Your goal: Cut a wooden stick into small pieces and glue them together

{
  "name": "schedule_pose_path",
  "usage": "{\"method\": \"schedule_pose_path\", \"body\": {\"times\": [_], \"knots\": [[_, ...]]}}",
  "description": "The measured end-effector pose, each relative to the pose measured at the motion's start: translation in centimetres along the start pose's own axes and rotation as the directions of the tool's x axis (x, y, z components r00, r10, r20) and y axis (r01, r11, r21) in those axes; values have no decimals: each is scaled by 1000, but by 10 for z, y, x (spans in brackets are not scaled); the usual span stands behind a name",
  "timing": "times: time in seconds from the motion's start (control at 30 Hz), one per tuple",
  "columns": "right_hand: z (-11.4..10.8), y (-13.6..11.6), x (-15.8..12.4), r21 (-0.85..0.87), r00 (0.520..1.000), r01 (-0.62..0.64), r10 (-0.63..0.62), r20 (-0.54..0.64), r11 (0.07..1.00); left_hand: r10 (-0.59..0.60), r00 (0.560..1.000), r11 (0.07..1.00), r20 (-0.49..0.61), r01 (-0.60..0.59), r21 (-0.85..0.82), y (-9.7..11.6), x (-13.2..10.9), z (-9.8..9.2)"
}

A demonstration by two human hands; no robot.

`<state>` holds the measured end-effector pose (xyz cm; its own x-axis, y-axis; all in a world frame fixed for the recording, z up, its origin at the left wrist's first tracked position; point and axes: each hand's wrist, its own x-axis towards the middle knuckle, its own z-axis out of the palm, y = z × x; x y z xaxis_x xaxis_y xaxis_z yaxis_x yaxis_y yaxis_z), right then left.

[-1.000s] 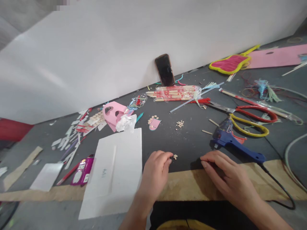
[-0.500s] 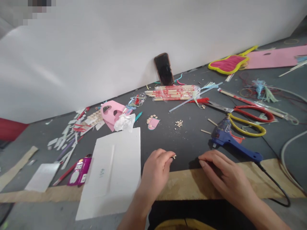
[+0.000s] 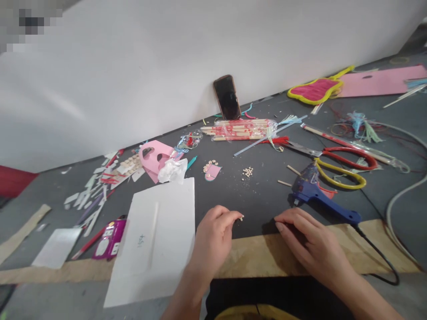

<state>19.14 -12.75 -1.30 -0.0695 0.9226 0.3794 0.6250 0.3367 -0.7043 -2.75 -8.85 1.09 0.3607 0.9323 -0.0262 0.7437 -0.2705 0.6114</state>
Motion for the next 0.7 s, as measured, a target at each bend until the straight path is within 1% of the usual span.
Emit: {"method": "schedule_pose_path", "body": {"times": [0.13,0.27,0.37,0.5,0.6,0.7], "knots": [[0,1,-1,4,1000,-5,5,-8,1000,2,1000,999,2,-2,34,-2,0,-5],[-6,-3,-3,-4,998,17,-17,-60,1000,35,999,996,-36,-32,78,-3,6,-19],[-15,-9,-5,-60,994,51,-57,-98,997,57,996,990,-62,-48,132,0,15,-35],[-32,-6,-10,-179,985,89,-114,-133,980,85,996,978,-41,-76,196,9,32,-50],[-47,6,-17,-283,976,55,-111,-186,958,124,992,960,7,-121,252,15,51,-50],[-61,18,-22,-370,965,-27,-73,-253,929,164,985,941,56,-174,291,19,71,-44]]}}
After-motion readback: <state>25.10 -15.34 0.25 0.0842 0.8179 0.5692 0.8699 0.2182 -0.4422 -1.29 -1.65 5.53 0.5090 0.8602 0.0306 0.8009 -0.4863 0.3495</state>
